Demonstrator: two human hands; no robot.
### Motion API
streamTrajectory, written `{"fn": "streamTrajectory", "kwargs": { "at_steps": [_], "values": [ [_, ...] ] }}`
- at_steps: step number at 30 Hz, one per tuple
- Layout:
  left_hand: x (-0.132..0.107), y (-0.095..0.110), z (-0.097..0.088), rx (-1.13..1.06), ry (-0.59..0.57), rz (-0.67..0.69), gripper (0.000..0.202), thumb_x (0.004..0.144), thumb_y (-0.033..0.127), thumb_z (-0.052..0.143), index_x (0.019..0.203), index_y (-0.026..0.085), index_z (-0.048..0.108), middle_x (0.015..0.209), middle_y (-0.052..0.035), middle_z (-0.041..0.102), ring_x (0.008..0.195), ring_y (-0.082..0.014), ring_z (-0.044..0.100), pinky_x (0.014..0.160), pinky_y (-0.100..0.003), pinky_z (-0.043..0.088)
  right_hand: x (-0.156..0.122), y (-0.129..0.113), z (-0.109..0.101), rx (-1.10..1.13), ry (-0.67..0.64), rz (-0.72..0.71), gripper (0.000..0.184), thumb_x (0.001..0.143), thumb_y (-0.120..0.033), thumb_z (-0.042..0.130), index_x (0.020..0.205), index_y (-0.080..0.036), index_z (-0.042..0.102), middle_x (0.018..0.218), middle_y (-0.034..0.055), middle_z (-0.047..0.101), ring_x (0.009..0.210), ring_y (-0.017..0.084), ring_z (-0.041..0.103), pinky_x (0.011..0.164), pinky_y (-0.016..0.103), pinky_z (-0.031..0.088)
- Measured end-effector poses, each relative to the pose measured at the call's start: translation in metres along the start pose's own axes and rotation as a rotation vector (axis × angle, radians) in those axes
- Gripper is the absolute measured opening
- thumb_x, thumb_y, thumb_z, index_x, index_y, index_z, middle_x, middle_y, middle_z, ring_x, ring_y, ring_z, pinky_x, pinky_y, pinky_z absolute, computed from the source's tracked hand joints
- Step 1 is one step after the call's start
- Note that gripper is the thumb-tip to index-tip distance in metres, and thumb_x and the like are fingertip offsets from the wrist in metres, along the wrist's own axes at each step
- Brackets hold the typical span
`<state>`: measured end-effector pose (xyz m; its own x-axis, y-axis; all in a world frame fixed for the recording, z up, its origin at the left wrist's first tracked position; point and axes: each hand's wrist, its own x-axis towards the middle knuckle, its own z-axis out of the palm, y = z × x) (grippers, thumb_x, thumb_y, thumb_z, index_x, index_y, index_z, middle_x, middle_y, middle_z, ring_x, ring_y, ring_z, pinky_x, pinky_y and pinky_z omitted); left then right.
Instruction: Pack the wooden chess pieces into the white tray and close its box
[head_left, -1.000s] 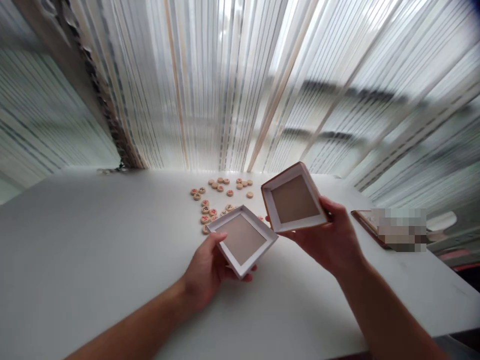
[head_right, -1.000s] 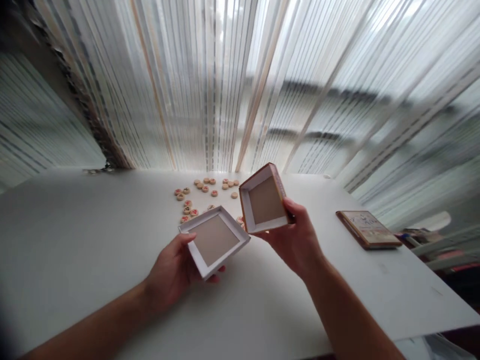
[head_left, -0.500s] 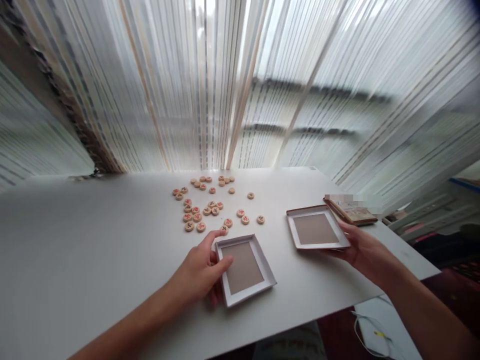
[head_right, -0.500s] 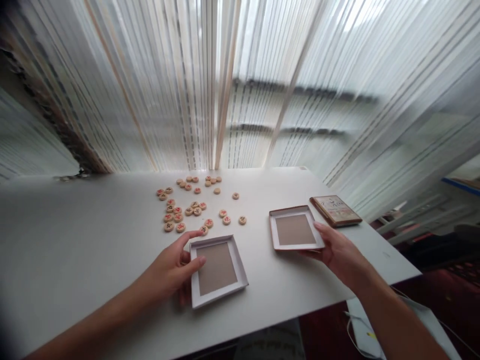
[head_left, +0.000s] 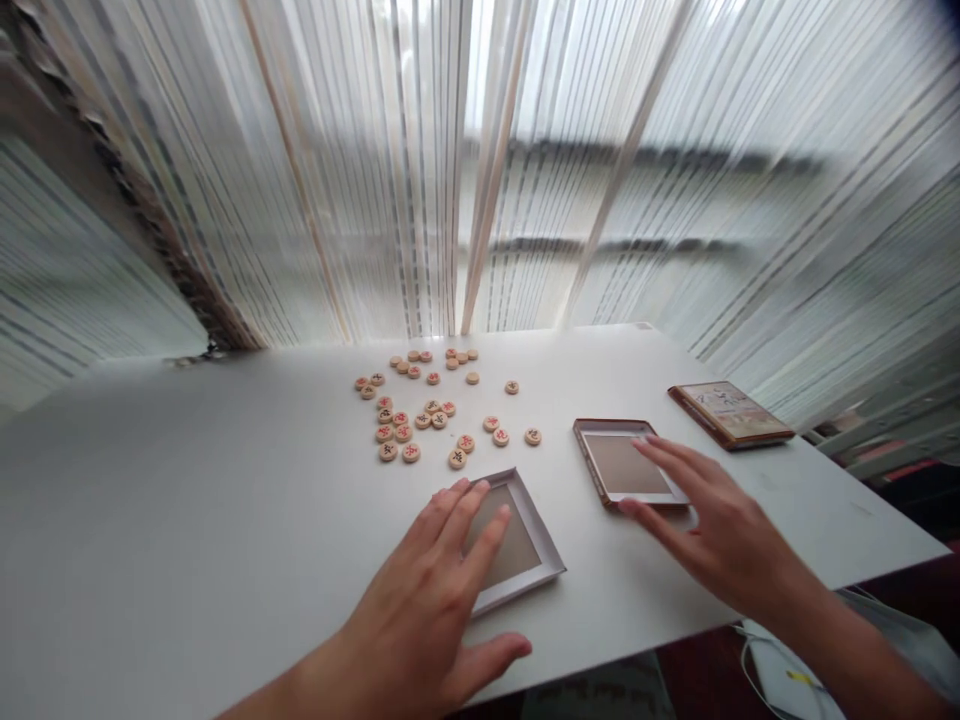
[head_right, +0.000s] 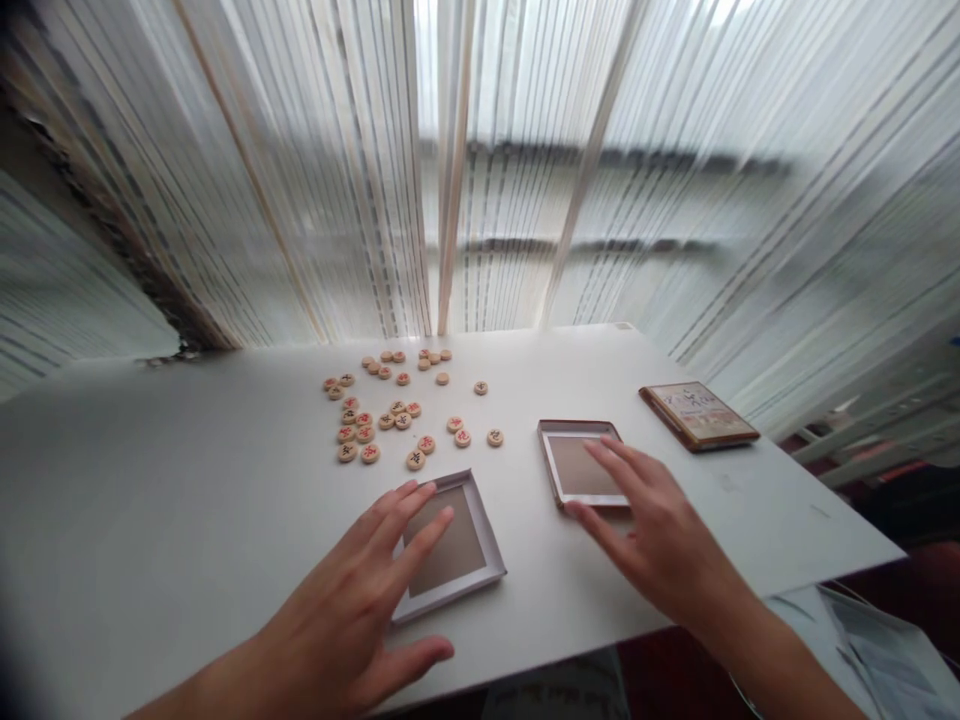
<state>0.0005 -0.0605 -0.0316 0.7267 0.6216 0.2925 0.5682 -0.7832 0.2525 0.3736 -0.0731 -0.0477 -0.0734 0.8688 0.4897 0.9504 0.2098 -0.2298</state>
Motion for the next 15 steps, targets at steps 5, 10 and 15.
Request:
{"fn": "streamTrajectory", "kwargs": {
  "at_steps": [5,10,15],
  "values": [
    [0.002,-0.01,0.005,0.092,-0.092,-0.024,0.085,0.098,0.051,0.072,0.168,0.014,0.042,0.175,-0.0302,0.037,0.161,-0.0506,0.038,0.127,-0.067,0.041,-0.008,0.007,0.03,-0.182,-0.144,-0.074,0.06,0.109,-0.058,0.049,0.157,-0.023,0.058,0.159,0.023,0.06,0.146,0.046,0.059,0.113,0.072,0.049],
    [-0.007,-0.023,0.009,0.089,-0.075,-0.006,0.082,0.099,0.052,0.068,0.167,0.014,0.042,0.175,-0.0304,0.037,0.162,-0.0493,0.037,0.129,-0.066,0.038,0.001,0.046,0.035,-0.245,-0.154,-0.062,0.057,0.111,-0.056,0.044,0.154,-0.022,0.06,0.153,0.0218,0.064,0.141,0.045,0.063,0.115,0.073,0.047],
    [-0.014,-0.03,0.017,0.087,-0.013,0.003,0.086,0.098,0.054,0.068,0.169,0.014,0.039,0.175,-0.0308,0.035,0.163,-0.049,0.034,0.129,-0.067,0.036,0.024,0.054,0.021,-0.244,-0.102,-0.137,0.054,0.109,-0.051,0.049,0.146,-0.016,0.065,0.144,0.0225,0.07,0.128,0.043,0.07,0.109,0.062,0.054]
  ]
}}
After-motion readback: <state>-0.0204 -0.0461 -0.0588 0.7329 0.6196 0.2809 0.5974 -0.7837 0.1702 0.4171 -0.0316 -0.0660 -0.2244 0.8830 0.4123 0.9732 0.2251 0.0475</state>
